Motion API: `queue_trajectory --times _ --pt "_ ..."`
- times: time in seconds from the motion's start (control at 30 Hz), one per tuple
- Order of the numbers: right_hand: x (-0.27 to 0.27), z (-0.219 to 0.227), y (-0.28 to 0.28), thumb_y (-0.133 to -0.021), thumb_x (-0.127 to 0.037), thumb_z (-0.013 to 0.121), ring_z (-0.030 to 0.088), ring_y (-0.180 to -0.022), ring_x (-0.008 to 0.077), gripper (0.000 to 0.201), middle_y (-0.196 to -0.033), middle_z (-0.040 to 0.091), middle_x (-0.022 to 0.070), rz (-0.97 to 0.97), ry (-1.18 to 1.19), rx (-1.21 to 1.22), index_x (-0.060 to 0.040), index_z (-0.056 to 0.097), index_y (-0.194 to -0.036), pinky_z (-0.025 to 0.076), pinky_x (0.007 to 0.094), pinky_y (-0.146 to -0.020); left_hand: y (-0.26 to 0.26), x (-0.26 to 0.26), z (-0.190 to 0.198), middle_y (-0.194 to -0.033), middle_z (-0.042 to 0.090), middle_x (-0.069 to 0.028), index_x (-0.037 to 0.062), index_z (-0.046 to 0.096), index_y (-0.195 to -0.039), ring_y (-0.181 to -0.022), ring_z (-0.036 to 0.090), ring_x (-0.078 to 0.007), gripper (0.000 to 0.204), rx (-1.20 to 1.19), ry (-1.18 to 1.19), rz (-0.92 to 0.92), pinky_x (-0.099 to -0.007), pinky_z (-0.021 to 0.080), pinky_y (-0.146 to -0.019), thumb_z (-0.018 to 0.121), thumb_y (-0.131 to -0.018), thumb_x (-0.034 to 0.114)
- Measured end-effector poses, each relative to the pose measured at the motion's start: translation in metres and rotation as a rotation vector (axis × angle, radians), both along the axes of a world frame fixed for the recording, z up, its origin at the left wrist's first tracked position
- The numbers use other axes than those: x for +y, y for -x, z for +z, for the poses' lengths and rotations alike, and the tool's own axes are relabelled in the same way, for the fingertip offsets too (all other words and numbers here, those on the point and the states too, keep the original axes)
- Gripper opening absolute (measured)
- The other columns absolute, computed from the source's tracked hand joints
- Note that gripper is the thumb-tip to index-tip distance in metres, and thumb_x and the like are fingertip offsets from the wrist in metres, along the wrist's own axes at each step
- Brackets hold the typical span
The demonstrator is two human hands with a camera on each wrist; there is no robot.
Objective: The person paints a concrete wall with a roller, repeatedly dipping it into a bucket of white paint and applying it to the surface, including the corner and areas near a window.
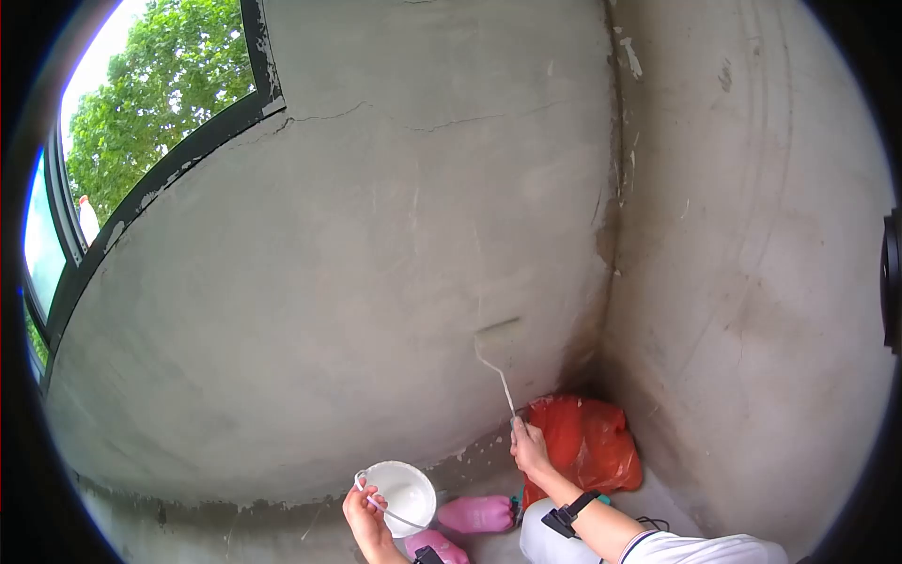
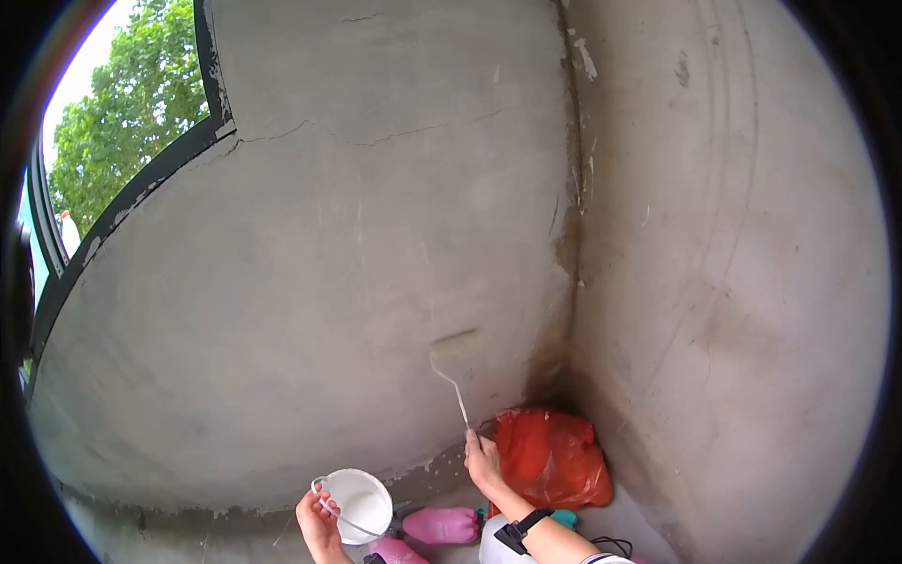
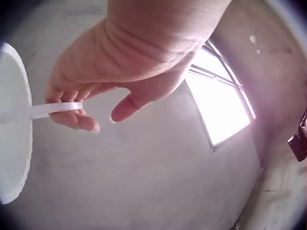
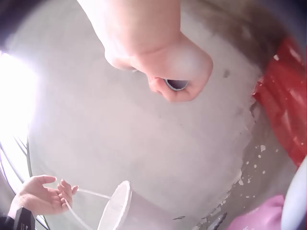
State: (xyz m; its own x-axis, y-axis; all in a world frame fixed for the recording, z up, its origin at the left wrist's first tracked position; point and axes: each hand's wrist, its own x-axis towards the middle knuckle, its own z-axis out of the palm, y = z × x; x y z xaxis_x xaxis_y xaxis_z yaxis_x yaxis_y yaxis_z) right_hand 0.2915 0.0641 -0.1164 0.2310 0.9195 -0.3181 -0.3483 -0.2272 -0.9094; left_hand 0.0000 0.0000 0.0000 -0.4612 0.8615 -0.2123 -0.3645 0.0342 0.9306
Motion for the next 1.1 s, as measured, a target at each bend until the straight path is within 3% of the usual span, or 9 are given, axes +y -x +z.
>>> queue_trajectory --times 0.13,0.23,0.37,0.63,0.8,0.97,1.03,1.07,1.1 --pt "0.056 0.056 -0.009 -0.1 -0.047 0.046 0.035 -0.041 0.0075 0.046 -0.053 0.038 -0.0027 -0.181 -0.512 -0.211 -0.0101 0.047 -0.072 0.026 0.0253 -0.037 -0.003 0.01 0.005 -0.081 0.059 -0.0069 -0.0056 0.053 -0.118 -0.06 0.054 -0.0125 0.04 0.012 -0.041 0.004 -0.0238 0.045 -0.056 0.051 -0.082 0.011" --pt "0.061 0.161 -0.039 -0.101 -0.04 0.045 0.046 -0.05 0.0121 0.049 -0.054 0.043 0.0011 -0.054 -0.428 -0.133 -0.0047 0.048 -0.068 0.037 0.031 -0.048 -0.011 0.001 0.005 -0.08 0.059 -0.0069 -0.0062 0.053 -0.117 -0.059 0.053 -0.0122 0.039 0.015 -0.042 0.009 -0.024 0.044 -0.055 0.051 -0.082 0.01" --pt "0.068 0.202 -0.029 -0.101 -0.043 0.044 0.045 -0.049 0.0109 0.052 -0.054 0.043 0.0002 -0.068 -0.494 -0.085 -0.0053 0.048 -0.067 0.037 0.0295 -0.047 -0.01 -0.003 0.009 -0.079 0.059 -0.0071 -0.0072 0.053 -0.118 -0.059 0.052 -0.0125 0.04 0.019 -0.045 0.012 -0.0235 0.044 -0.055 0.051 -0.082 0.009" --pt "0.01 0.028 0.072 -0.101 -0.039 0.044 0.045 -0.044 0.0099 0.046 -0.053 0.043 -0.0004 -0.036 -0.173 0.099 -0.0092 0.046 -0.066 0.033 0.0286 -0.04 -0.006 -0.009 0.014 -0.08 0.059 -0.0064 -0.0081 0.053 -0.119 -0.06 0.053 -0.0124 0.04 -0.016 -0.046 0.056 -0.0234 0.045 -0.055 0.054 -0.083 0.01" --pt "-0.03 -0.031 0.085 -0.101 -0.043 0.045 0.042 -0.042 0.0102 0.046 -0.053 0.045 0.0002 0.102 0.167 0.192 -0.0093 0.048 -0.07 0.032 0.0279 -0.038 -0.007 -0.008 0.016 -0.08 0.059 -0.0065 -0.0079 0.054 -0.117 -0.06 0.053 -0.0125 0.039 -0.02 -0.06 0.064 -0.0234 0.045 -0.055 0.053 -0.083 0.009" --pt "-0.031 -0.045 0.08 -0.1 -0.046 0.046 0.048 -0.044 0.0127 0.05 -0.052 0.048 0.0033 0.117 0.182 0.067 -0.0077 0.05 -0.068 0.035 0.0304 -0.041 -0.005 -0.004 0.011 -0.08 0.059 -0.0071 -0.007 0.054 -0.115 -0.06 0.053 -0.0128 0.037 -0.008 -0.066 0.068 -0.0231 0.044 -0.055 0.051 -0.082 0.008" --pt "-0.018 -0.041 0.08 -0.099 -0.046 0.047 0.051 -0.046 0.0141 0.052 -0.052 0.049 0.0052 -0.033 -0.139 -0.173 -0.0059 0.049 -0.066 0.039 0.0343 -0.045 -0.001 -0.003 0.008 -0.079 0.059 -0.0075 -0.0063 0.054 -0.115 -0.06 0.053 -0.0129 0.037 -0.027 -0.073 0.08 -0.0232 0.044 -0.055 0.051 -0.081 0.009" --pt "-0.009 -0.026 0.072 -0.098 -0.042 0.049 0.058 -0.052 0.0265 0.05 -0.056 0.055 0.0125 -0.039 -0.179 -0.259 -0.0019 0.052 -0.069 0.042 0.0404 -0.052 0.001 -0.002 0.008 -0.079 0.059 -0.0075 -0.0063 0.054 -0.115 -0.06 0.053 -0.0129 0.037 -0.03 -0.085 0.085 -0.0232 0.044 -0.055 0.051 -0.081 0.009" --pt "0.001 -0.001 0.064 -0.098 -0.042 0.049 0.058 -0.052 0.0265 0.05 -0.056 0.055 0.0125 -0.036 -0.19 -0.262 -0.0019 0.052 -0.069 0.042 0.0404 -0.052 0.003 -0.002 0.008 -0.079 0.059 -0.0076 -0.006 0.055 -0.115 -0.059 0.053 -0.0129 0.037 -0.021 -0.075 0.091 -0.0231 0.044 -0.055 0.051 -0.081 0.009"
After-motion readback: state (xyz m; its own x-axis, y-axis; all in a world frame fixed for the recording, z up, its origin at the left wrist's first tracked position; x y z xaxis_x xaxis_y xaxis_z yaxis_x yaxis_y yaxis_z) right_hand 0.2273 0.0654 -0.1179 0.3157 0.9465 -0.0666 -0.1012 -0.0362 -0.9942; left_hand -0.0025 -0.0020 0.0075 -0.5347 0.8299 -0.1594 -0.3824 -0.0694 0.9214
